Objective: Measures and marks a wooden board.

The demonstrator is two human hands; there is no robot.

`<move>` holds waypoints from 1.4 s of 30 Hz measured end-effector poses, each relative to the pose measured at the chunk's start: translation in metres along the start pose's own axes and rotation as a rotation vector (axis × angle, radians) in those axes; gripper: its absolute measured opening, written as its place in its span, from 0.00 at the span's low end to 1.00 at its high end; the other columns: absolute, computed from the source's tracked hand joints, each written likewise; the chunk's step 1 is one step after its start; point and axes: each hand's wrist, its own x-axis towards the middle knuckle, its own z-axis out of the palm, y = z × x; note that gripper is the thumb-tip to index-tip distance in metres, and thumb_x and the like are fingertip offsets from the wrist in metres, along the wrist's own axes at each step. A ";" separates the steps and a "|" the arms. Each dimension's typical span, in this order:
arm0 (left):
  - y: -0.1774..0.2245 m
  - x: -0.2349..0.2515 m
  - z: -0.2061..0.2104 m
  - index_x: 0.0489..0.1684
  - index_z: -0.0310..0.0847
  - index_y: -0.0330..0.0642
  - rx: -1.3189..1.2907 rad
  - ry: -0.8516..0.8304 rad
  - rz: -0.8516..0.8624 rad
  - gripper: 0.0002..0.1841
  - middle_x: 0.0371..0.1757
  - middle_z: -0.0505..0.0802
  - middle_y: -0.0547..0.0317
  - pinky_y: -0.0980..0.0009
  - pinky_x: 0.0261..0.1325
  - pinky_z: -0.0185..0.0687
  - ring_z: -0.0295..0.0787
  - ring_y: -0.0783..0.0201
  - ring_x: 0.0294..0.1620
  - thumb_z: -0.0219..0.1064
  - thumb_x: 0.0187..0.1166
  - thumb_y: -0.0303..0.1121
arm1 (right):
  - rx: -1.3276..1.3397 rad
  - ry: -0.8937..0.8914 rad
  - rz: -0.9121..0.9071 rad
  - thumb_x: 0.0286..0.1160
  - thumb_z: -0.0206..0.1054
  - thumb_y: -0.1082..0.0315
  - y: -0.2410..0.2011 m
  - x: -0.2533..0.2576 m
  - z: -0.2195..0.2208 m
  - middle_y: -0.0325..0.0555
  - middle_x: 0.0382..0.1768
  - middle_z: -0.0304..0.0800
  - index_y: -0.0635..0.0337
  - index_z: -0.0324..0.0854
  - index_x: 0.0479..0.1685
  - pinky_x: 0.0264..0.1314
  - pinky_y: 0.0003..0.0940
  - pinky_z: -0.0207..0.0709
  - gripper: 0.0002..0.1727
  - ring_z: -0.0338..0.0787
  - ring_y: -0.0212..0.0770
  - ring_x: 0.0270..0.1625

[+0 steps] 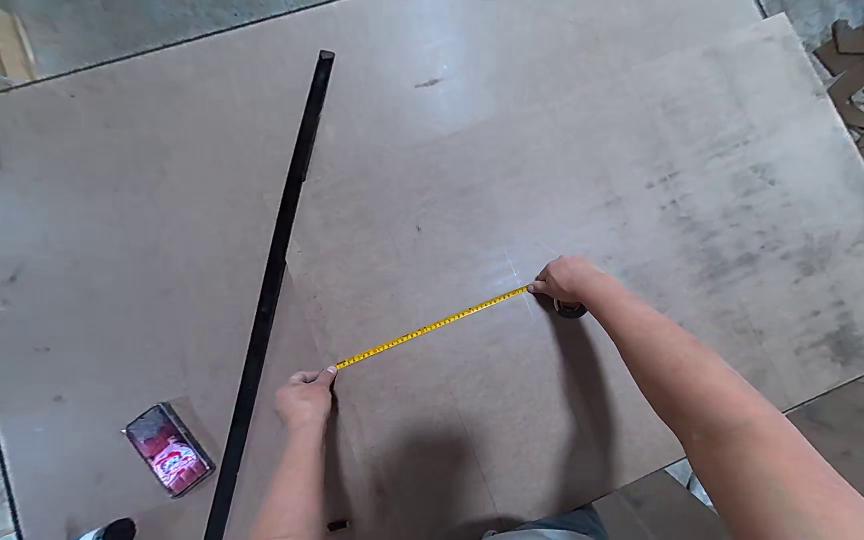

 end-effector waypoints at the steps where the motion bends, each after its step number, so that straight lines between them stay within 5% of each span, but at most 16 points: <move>1: 0.000 0.001 0.000 0.44 0.90 0.35 0.003 -0.005 0.003 0.16 0.45 0.93 0.38 0.36 0.59 0.79 0.89 0.41 0.51 0.76 0.79 0.43 | 0.000 0.005 0.003 0.84 0.50 0.31 0.000 0.000 0.001 0.55 0.39 0.92 0.53 0.90 0.37 0.47 0.68 0.81 0.36 0.92 0.60 0.50; 11: -0.001 0.001 -0.001 0.41 0.90 0.36 0.022 -0.005 0.012 0.16 0.42 0.93 0.40 0.36 0.57 0.81 0.90 0.43 0.48 0.75 0.79 0.43 | -0.074 0.017 0.021 0.82 0.43 0.26 -0.009 -0.001 0.004 0.53 0.37 0.92 0.51 0.90 0.34 0.43 0.65 0.82 0.41 0.93 0.58 0.48; 42: -0.002 0.004 -0.004 0.42 0.89 0.35 0.054 -0.041 0.020 0.17 0.42 0.93 0.40 0.37 0.56 0.81 0.90 0.43 0.47 0.74 0.80 0.44 | -0.030 0.014 -0.056 0.83 0.47 0.29 -0.001 0.010 0.010 0.53 0.36 0.91 0.53 0.90 0.34 0.45 0.65 0.83 0.39 0.93 0.58 0.47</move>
